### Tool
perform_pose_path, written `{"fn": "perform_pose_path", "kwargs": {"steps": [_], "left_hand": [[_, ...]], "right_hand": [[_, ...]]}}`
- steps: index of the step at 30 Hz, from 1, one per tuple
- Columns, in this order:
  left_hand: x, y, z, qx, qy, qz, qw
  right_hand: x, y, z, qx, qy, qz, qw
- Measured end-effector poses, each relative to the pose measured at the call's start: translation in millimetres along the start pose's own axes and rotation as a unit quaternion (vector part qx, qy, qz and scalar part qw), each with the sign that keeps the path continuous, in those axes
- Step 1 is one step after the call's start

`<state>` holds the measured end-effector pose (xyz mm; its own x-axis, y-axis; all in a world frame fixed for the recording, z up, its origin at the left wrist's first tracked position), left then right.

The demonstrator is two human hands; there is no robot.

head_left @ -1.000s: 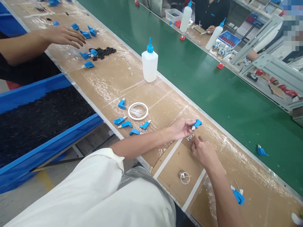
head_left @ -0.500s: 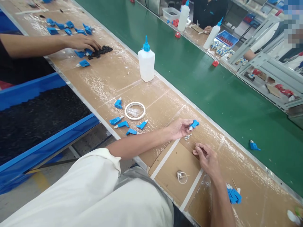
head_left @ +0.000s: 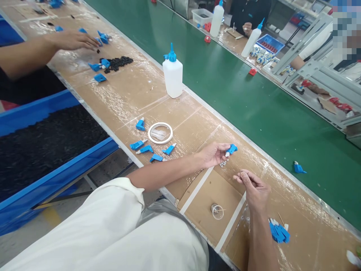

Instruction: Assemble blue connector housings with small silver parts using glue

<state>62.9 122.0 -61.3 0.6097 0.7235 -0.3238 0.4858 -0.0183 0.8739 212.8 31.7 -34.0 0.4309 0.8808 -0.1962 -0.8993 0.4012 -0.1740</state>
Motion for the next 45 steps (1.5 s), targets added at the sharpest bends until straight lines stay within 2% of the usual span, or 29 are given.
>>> {"fn": "perform_pose_path", "kwargs": {"steps": [3,8,15,25,29,33,36,40,45], "left_hand": [[-1.6,1.9,2.5,0.019,-0.001,0.013,1.0],[-8.0,11.5,7.2,0.039,0.002,0.065,0.997],[-14.4,13.4,18.7,0.062,-0.022,0.072,0.995],[-16.4,11.6,23.3,0.082,-0.021,0.068,0.994],[-15.8,11.9,19.1,0.076,-0.021,0.067,0.995],[-12.5,10.1,4.1,0.057,0.003,0.048,0.997],[-11.1,9.0,-4.6,0.039,0.017,0.032,0.999],[-11.6,9.1,-4.1,0.038,0.014,0.025,0.999],[-13.4,9.5,1.0,0.051,0.007,0.029,0.998]], "right_hand": [[-5.3,1.6,3.8,0.017,0.004,0.011,1.0],[-21.2,2.9,19.0,0.056,-0.018,0.028,0.998],[-39.3,1.1,30.9,0.084,-0.051,0.025,0.995],[-40.0,-6.8,29.8,0.129,-0.021,-0.012,0.991],[-34.9,-9.9,24.7,0.083,-0.031,-0.035,0.995],[-19.4,-4.6,7.8,0.017,0.007,-0.013,1.0],[-13.8,-3.8,0.0,0.009,0.027,-0.012,1.0],[-20.1,-1.8,1.7,0.01,0.025,-0.023,0.999],[-27.2,3.2,2.1,0.018,0.03,-0.005,0.999]]}}
Point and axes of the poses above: each hand's wrist, its own x-axis towards the middle knuckle, its own y-axis out of the palm, z = x × y, the point moved 9 cm from there along x, towards the middle knuckle, and after that the axes turned 8 degrees about y, right-handed, at the moved point
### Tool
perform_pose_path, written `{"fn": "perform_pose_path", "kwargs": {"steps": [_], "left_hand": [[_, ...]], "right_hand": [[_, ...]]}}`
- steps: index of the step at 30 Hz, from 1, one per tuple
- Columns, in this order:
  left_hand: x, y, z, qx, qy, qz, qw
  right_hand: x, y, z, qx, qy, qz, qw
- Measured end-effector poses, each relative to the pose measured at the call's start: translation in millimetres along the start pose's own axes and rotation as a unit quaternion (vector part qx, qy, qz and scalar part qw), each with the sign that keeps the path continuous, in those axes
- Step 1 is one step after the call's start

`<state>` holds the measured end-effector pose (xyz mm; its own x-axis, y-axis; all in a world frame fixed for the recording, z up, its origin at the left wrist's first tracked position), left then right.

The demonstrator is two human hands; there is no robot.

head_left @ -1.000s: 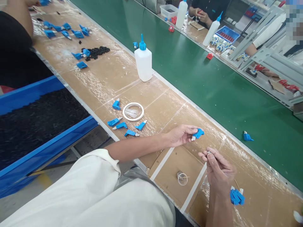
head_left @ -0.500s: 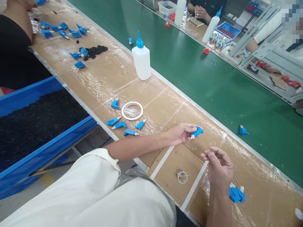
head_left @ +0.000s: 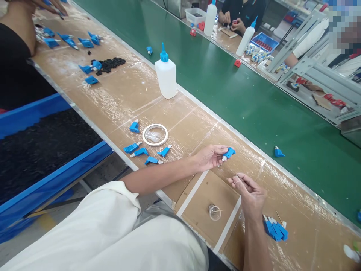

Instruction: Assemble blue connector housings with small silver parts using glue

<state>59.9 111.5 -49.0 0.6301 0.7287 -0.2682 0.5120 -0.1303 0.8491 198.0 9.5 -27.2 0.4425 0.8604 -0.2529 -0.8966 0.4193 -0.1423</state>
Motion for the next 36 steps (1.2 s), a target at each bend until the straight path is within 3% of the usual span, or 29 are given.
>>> {"fn": "perform_pose_path", "kwargs": {"steps": [12,18,24,26,29,33,36], "left_hand": [[-1.9,3.8,8.9,-0.01,-0.012,0.025,1.0],[-1.9,1.8,8.0,-0.019,-0.027,-0.01,0.999],[4.8,-4.5,-27.1,-0.044,0.038,-0.051,0.997],[7.4,-7.2,-34.5,-0.052,0.051,-0.057,0.996],[10.4,-10.5,-35.5,-0.056,0.049,-0.067,0.995],[13.6,-12.3,-29.7,-0.049,0.041,-0.079,0.995],[16.3,-16.0,-26.7,-0.042,0.04,-0.098,0.993]], "right_hand": [[0.1,-13.6,2.6,0.081,-0.046,-0.047,0.995],[15.4,-9.0,3.2,-0.121,-0.062,-0.047,0.99],[28.8,32.4,4.1,-0.271,-0.119,0.016,0.955],[32.8,36.8,8.6,-0.302,-0.129,0.029,0.944],[59.3,13.4,26.2,-0.374,-0.101,-0.022,0.922],[120.1,-36.7,67.4,-0.446,-0.057,-0.171,0.877],[161.8,-47.0,78.7,-0.483,-0.014,-0.22,0.847]]}}
Point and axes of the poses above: each hand's wrist, its own x-axis towards the middle knuckle, its own y-axis out of the palm, z = x × y, the point moved 9 cm from there along x, towards the middle knuckle, and after that the axes turned 8 degrees about y, right-handed, at the moved point
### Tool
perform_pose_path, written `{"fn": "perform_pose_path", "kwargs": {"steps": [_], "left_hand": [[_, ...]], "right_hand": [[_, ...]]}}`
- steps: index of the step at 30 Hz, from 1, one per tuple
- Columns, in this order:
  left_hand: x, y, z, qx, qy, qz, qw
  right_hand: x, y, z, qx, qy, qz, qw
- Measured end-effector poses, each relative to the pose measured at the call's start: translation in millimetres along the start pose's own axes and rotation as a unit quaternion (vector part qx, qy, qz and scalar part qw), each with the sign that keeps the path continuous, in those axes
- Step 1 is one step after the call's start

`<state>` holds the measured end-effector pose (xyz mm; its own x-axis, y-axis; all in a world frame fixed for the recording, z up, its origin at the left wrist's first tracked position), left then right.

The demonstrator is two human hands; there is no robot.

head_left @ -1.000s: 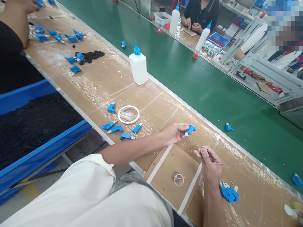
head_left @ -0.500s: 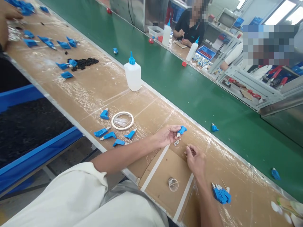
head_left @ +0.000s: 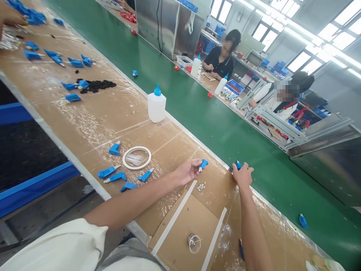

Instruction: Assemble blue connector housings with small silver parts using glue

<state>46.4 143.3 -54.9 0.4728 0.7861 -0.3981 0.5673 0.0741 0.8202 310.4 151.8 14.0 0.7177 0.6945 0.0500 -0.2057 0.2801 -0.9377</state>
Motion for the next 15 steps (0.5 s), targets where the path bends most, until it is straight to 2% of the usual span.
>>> {"fn": "perform_pose_path", "kwargs": {"steps": [3,6,9,12,15], "left_hand": [[2.2,-4.2,1.9,0.009,-0.006,-0.01,1.0],[1.8,-9.8,3.7,0.015,-0.013,-0.017,1.0],[1.3,-12.2,5.3,0.024,-0.006,-0.007,1.0],[-0.9,-11.0,10.9,0.032,-0.01,0.013,0.999],[-5.8,-10.2,20.3,0.041,-0.032,0.022,0.998]], "right_hand": [[18.3,11.1,3.7,-0.041,0.014,0.011,0.999],[17.9,8.0,-13.6,-0.065,-0.008,0.036,0.997],[-1.4,-9.6,-56.7,-0.082,-0.043,0.077,0.993],[-39.1,-27.2,-109.6,-0.1,-0.054,0.141,0.984],[-74.3,-42.0,-153.7,-0.111,-0.041,0.163,0.979]]}}
Point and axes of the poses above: each hand's wrist, its own x-axis towards the middle knuckle, its own y-axis out of the palm, z = x × y, the point moved 9 cm from there along x, towards the middle knuckle, and after that the axes turned 8 degrees about y, right-handed, at the moved point
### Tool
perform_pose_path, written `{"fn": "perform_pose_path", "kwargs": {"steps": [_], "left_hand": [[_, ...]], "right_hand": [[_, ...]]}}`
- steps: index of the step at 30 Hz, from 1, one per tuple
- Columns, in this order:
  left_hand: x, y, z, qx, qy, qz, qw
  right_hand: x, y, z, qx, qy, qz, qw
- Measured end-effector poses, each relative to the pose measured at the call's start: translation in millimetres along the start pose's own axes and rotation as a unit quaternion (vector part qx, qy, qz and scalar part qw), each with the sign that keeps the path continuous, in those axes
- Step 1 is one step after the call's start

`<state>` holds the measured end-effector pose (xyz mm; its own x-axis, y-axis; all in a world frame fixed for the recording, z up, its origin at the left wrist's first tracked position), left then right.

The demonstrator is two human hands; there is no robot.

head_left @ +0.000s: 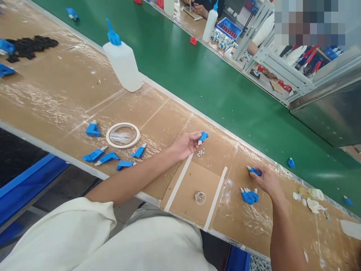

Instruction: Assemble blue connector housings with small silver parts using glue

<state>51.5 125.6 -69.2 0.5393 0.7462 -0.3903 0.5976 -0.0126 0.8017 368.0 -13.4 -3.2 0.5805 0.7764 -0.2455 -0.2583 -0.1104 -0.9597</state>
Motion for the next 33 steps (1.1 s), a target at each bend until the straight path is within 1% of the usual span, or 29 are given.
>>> {"fn": "perform_pose_path", "kwargs": {"steps": [2,5,8,10,11,12,13,14,15,16,17,19,20,22,25,29,33], "left_hand": [[-2.9,1.1,5.4,0.006,-0.013,0.004,1.0],[-5.4,1.8,10.1,0.011,-0.021,0.005,1.0],[-5.8,1.4,9.1,0.009,-0.019,-0.002,1.0],[-4.6,1.6,2.8,0.004,-0.007,-0.007,1.0],[-3.5,1.9,-2.0,0.002,0.002,-0.009,1.0],[-2.3,2.0,-7.8,-0.002,0.012,-0.012,1.0],[-0.8,1.8,-13.9,-0.007,0.023,-0.017,1.0],[0.6,1.0,-19.8,-0.012,0.032,-0.024,0.999],[2.0,-0.2,-24.8,-0.017,0.038,-0.033,0.999],[3.2,-1.4,-28.7,-0.02,0.043,-0.04,0.998],[4.3,-2.3,-31.6,-0.022,0.046,-0.046,0.998],[6.2,-3.0,-33.6,-0.025,0.047,-0.048,0.997],[6.9,-2.8,-33.2,-0.027,0.046,-0.046,0.998],[8.1,-1.8,-30.4,-0.032,0.041,-0.038,0.998],[9.6,-0.3,-25.7,-0.037,0.03,-0.028,0.998],[11.5,0.7,-23.3,-0.043,0.024,-0.018,0.999],[11.4,1.7,-23.6,-0.05,0.023,-0.014,0.998]], "right_hand": [[-16.4,4.0,-18.9,0.004,0.007,0.0,1.0],[-27.9,7.3,-35.8,0.025,0.004,0.003,1.0],[-31.6,0.4,-40.9,0.05,0.001,-0.011,0.999],[-32.8,-9.5,-31.9,0.063,0.003,-0.048,0.997],[-33.8,-13.9,-20.4,0.077,-0.005,-0.07,0.995],[-35.1,-15.5,-3.5,0.096,-0.02,-0.084,0.992],[-37.0,-14.4,19.2,0.126,-0.048,-0.089,0.987],[-39.1,-8.8,46.0,0.159,-0.083,-0.074,0.981],[-41.0,1.7,75.2,0.184,-0.118,-0.038,0.975],[-42.8,15.8,104.4,0.191,-0.148,0.009,0.97],[-43.3,25.8,129.1,0.191,-0.165,0.024,0.967],[-39.8,44.4,167.5,0.185,-0.182,0.044,0.965],[-35.9,52.5,180.6,0.179,-0.184,0.05,0.965],[-26.5,66.1,196.6,0.162,-0.178,0.067,0.968],[-14.4,77.5,204.7,0.13,-0.16,0.088,0.975],[-7.4,80.6,210.5,0.091,-0.142,0.1,0.981],[-7.8,76.4,222.7,0.053,-0.15,0.093,0.983]]}}
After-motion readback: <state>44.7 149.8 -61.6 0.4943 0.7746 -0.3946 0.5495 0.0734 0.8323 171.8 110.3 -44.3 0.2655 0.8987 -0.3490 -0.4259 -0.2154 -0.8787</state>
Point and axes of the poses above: each hand's wrist, its own x-axis towards the middle knuckle, its own y-axis out of the palm, z = x × y, the point moved 9 cm from there along x, towards the middle knuckle, and after that the axes turned 8 degrees about y, right-handed, at the moved point
